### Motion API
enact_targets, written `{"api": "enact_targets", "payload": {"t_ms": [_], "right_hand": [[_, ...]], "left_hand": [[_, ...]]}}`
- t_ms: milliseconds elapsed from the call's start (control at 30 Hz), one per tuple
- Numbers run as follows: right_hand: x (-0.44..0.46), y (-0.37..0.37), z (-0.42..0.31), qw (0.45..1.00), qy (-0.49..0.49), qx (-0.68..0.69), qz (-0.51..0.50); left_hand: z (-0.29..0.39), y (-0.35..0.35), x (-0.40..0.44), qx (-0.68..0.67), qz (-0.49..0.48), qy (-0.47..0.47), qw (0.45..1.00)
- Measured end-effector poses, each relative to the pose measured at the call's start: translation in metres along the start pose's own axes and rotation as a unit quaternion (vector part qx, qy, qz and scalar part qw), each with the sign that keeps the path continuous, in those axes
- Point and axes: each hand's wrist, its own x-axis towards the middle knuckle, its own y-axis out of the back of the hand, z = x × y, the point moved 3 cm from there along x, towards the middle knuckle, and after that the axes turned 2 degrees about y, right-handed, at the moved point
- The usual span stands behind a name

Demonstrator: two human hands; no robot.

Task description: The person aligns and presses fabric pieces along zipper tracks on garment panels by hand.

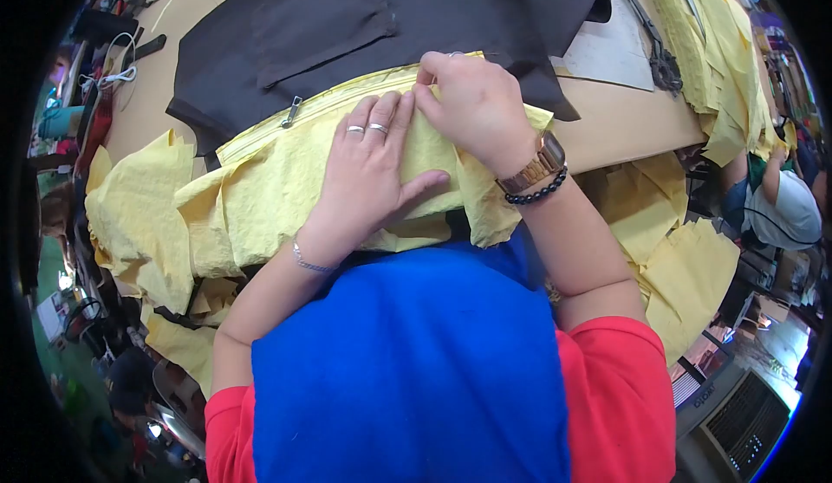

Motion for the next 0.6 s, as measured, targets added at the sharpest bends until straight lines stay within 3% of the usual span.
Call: {"api": "enact_targets", "payload": {"t_ms": [100,200,300,400,500,600], "right_hand": [[-0.01,0.016,-0.006,0.989,0.094,-0.11,0.044],[-0.018,0.056,0.007,0.977,0.119,-0.177,-0.007],[-0.02,0.102,0.03,0.973,0.022,-0.228,-0.036],[-0.012,0.11,0.024,0.922,0.136,-0.356,0.068],[-0.009,0.073,0.007,0.957,0.173,-0.232,0.009],[-0.007,0.039,0.014,0.954,0.216,-0.206,-0.012]], "left_hand": [[0.002,-0.002,0.001,0.03,0.004,0.002,1.0],[0.001,-0.001,0.002,0.03,-0.005,0.002,1.0],[0.003,0.002,0.003,0.023,-0.016,0.01,1.0],[0.003,0.0,0.002,0.03,0.002,0.001,1.0],[0.003,0.001,0.002,0.017,-0.001,0.008,1.0],[0.003,-0.001,0.002,0.023,0.002,0.009,1.0]]}}
